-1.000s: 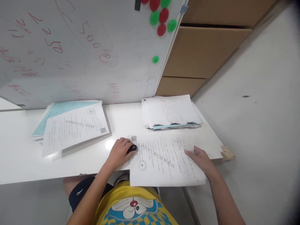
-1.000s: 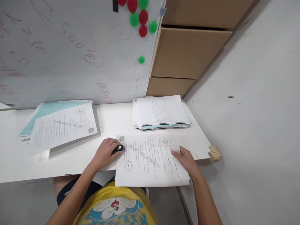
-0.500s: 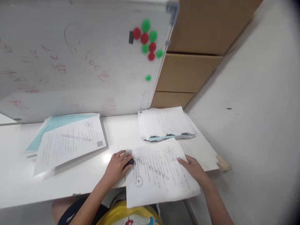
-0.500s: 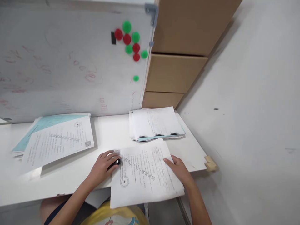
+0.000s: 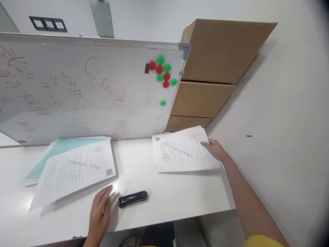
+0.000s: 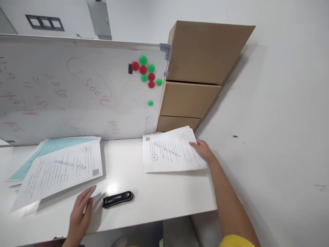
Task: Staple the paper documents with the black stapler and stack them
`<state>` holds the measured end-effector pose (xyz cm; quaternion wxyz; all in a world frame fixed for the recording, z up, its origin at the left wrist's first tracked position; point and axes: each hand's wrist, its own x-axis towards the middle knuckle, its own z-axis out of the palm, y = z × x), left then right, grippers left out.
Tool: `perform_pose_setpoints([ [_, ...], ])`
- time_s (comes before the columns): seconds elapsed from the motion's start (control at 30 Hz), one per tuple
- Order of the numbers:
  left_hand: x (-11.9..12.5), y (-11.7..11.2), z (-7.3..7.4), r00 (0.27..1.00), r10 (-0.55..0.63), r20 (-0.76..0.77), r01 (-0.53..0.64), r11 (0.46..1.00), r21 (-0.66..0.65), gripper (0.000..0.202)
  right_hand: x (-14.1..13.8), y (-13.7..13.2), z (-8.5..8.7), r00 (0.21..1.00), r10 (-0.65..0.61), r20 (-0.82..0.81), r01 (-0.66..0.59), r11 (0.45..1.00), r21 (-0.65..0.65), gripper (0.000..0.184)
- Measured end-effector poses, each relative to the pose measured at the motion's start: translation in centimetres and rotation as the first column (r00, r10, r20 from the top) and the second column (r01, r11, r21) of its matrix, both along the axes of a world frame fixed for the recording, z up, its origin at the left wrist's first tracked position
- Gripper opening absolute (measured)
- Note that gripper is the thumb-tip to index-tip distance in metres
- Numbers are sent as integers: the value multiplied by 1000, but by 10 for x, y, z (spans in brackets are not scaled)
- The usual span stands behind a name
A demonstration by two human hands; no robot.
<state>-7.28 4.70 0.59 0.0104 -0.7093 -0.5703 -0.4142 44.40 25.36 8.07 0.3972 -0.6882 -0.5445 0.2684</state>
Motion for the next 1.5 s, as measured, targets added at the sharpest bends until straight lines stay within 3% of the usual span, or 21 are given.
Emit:
perform_pose_setpoints([
  [0.07,-26,-5,-2,990,142,8,-142,988,63,47,1,22,-7,998,-8,62,6,999,36,32],
  [0.2,-69,-3,10,934,350,-68,-337,929,155,49,-11,28,-18,981,-147,129,126,979,158,79],
  [0.3,-84,7,21,917,336,-215,-325,942,85,58,-49,-5,-25,972,-214,99,165,918,360,88],
  [0.4,-95,19,24,908,247,-338,-271,962,-26,44,-111,-58,-28,994,-85,-67,106,889,446,72],
  [0.47,-102,24,22,909,219,-354,-241,970,-20,29,-156,-93,-31,978,36,-205,51,913,404,64],
  [0.57,-102,23,14,934,196,-298,-193,980,37,17,-216,-126,-38,925,163,-343,-83,969,234,47],
  [0.7,-77,17,5,993,23,-119,-28,999,-40,25,-278,-137,-46,811,288,-510,-299,952,62,46],
  [0.83,-61,17,8,993,-120,2,120,985,-121,37,-315,-135,-44,720,259,-644,-414,905,-99,55],
  [0.9,-68,23,16,994,-88,-64,83,994,-72,36,-320,-134,-40,712,271,-648,-438,892,-109,70],
  [0.97,-84,31,24,986,71,-152,-69,997,17,36,-316,-134,-35,704,290,-648,-431,900,-65,79],
  [1.03,-103,41,29,944,262,-201,-255,965,62,43,-306,-136,-32,726,249,-641,-342,939,-22,77],
  [1.1,-121,51,31,914,310,-260,-323,946,-6,54,-291,-141,-30,759,158,-631,-211,977,-9,74],
  [1.17,-135,56,30,913,213,-347,-267,957,-116,60,-277,-149,-31,765,76,-640,-121,992,-26,73],
  [1.23,-145,55,28,907,89,-411,-170,972,-164,52,-263,-160,-35,740,13,-672,-68,996,-56,72],
  [1.33,-152,45,26,901,18,-434,-63,994,-88,40,-244,-178,-42,676,-93,-731,20,994,-107,73],
  [1.4,-149,39,25,905,37,-424,-36,999,12,38,-231,-188,-46,646,-157,-747,82,987,-136,72],
  [1.5,-134,39,25,901,195,-387,-131,974,186,30,-217,-198,-50,614,-204,-763,161,978,-133,66],
])
